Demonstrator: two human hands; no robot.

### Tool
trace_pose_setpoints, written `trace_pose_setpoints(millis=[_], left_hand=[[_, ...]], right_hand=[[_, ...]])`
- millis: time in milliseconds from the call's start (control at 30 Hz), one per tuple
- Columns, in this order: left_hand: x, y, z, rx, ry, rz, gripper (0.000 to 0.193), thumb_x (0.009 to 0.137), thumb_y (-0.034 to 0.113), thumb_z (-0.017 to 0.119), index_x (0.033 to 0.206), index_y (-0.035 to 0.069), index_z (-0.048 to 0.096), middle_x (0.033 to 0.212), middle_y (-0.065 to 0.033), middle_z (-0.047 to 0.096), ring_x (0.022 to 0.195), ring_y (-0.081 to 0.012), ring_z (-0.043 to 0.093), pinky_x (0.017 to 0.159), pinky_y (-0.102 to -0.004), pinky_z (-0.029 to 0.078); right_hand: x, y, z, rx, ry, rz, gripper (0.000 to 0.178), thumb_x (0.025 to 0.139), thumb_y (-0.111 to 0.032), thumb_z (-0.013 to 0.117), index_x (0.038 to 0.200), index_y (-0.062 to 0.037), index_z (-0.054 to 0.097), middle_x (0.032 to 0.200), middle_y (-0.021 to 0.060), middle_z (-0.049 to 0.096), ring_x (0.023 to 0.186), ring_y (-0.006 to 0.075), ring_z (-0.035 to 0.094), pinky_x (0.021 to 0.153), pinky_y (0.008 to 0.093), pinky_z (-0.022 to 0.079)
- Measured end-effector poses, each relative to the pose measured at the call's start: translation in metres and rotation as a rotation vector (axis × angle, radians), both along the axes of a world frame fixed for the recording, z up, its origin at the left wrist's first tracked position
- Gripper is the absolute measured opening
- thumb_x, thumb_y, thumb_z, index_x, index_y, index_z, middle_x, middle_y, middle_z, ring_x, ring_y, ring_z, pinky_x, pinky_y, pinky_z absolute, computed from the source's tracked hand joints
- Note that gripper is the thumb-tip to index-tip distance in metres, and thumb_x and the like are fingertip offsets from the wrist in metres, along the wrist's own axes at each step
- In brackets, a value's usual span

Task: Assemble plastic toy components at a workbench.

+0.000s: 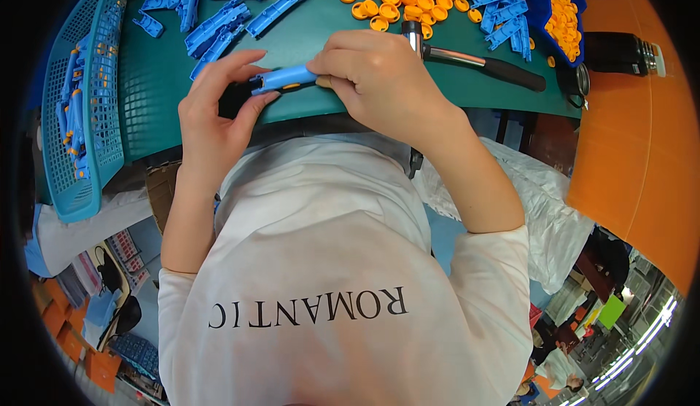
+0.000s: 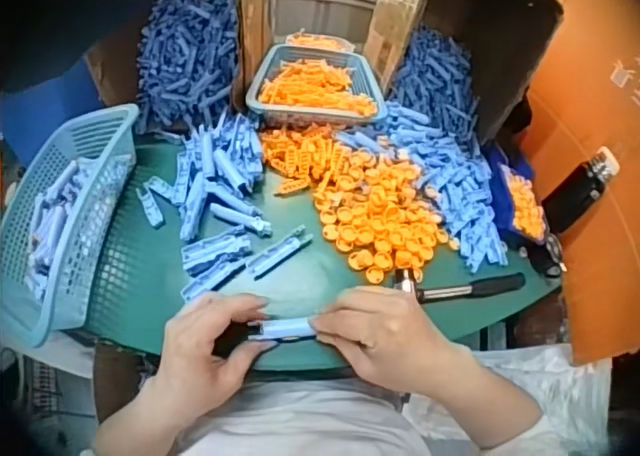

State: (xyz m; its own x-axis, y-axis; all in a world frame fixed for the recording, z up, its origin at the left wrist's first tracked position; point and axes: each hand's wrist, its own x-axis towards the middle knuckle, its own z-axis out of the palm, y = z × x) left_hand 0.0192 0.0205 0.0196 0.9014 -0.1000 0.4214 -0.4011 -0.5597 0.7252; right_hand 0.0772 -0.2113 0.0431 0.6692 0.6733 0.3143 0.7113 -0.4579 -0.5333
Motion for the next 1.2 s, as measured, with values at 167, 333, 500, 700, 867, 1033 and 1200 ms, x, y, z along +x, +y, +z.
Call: trace_pose_setpoints(millis=[167, 333, 500, 700, 867, 1033, 1200], left_hand=[[0.003, 0.005, 0.005, 0.046, -0.023, -0.052, 0.042, 0.076, 0.004, 0.083, 0.117, 0.009, 0.071, 0.097, -0.0062, 0.074, 0.089, -0.0241, 0.067, 0.077, -0.035, 0.053], [0.007, 0.019, 0.003, 0.111, -0.033, -0.161, 0.031, 0.077, 0.004, 0.082, 0.107, 0.008, 0.076, 0.101, -0.0068, 0.074, 0.088, -0.0241, 0.069, 0.075, -0.0334, 0.055], [0.009, 0.018, 0.002, 0.156, -0.187, -0.232, 0.026, 0.079, 0.003, 0.081, 0.104, 0.005, 0.076, 0.101, -0.0068, 0.074, 0.089, -0.0253, 0.07, 0.074, -0.0339, 0.057], [0.007, 0.009, -0.001, 0.2, -0.208, -0.159, 0.022, 0.08, 0.002, 0.08, 0.101, 0.004, 0.075, 0.097, -0.0072, 0.074, 0.088, -0.0257, 0.069, 0.074, -0.0353, 0.056], [-0.001, 0.01, -0.005, 0.207, -0.244, -0.014, 0.02, 0.081, -0.001, 0.077, 0.1, 0.006, 0.075, 0.097, -0.0071, 0.072, 0.083, -0.0259, 0.066, 0.07, -0.0354, 0.054], [0.0, 0.004, -0.009, 0.229, -0.247, -0.03, 0.022, 0.082, -0.003, 0.075, 0.102, 0.008, 0.075, 0.099, -0.0077, 0.068, 0.085, -0.0266, 0.064, 0.071, -0.0353, 0.052], [0.001, 0.002, -0.007, 0.173, -0.207, -0.019, 0.025, 0.081, -0.002, 0.076, 0.103, 0.011, 0.076, 0.099, -0.0069, 0.067, 0.086, -0.0269, 0.062, 0.072, -0.0378, 0.051]], right_hand=[[0.0, 0.004, 0.002, -0.045, -0.049, 0.003, 0.017, 0.078, 0.004, 0.077, 0.094, -0.0005, 0.074, 0.089, 0.0089, 0.069, 0.081, 0.0243, 0.071, 0.069, 0.031, 0.056], [0.0, 0.004, 0.0, -0.014, -0.048, 0.015, 0.013, 0.079, 0.005, 0.076, 0.091, 0.0002, 0.072, 0.086, 0.0093, 0.067, 0.081, 0.0258, 0.069, 0.067, 0.0338, 0.055], [-0.004, 0.004, -0.004, -0.024, -0.12, 0.003, 0.016, 0.079, 0.006, 0.073, 0.094, -0.0001, 0.072, 0.089, 0.0093, 0.067, 0.082, 0.0263, 0.068, 0.068, 0.0352, 0.055], [-0.008, -0.006, 0.006, -0.046, -0.167, -0.035, 0.024, 0.08, 0.002, 0.073, 0.103, -0.0019, 0.073, 0.103, 0.0098, 0.07, 0.096, 0.0297, 0.066, 0.083, 0.0365, 0.053], [-0.016, -0.089, 0.017, -0.211, -0.294, -0.47, 0.034, 0.082, -0.005, 0.074, 0.116, -0.0074, 0.072, 0.116, 0.0096, 0.065, 0.113, 0.0281, 0.057, 0.095, 0.0392, 0.046], [-0.007, -0.109, -0.005, -0.296, -0.374, -0.407, 0.025, 0.09, -0.004, 0.069, 0.115, -0.0026, 0.068, 0.112, 0.0101, 0.066, 0.105, 0.0263, 0.06, 0.091, 0.037, 0.048], [-0.034, -0.045, 0.023, 0.141, -0.08, -0.323, 0.018, 0.098, -0.004, 0.063, 0.115, 0.0008, 0.067, 0.097, 0.0147, 0.07, 0.082, 0.0244, 0.067, 0.075, 0.0299, 0.053]])
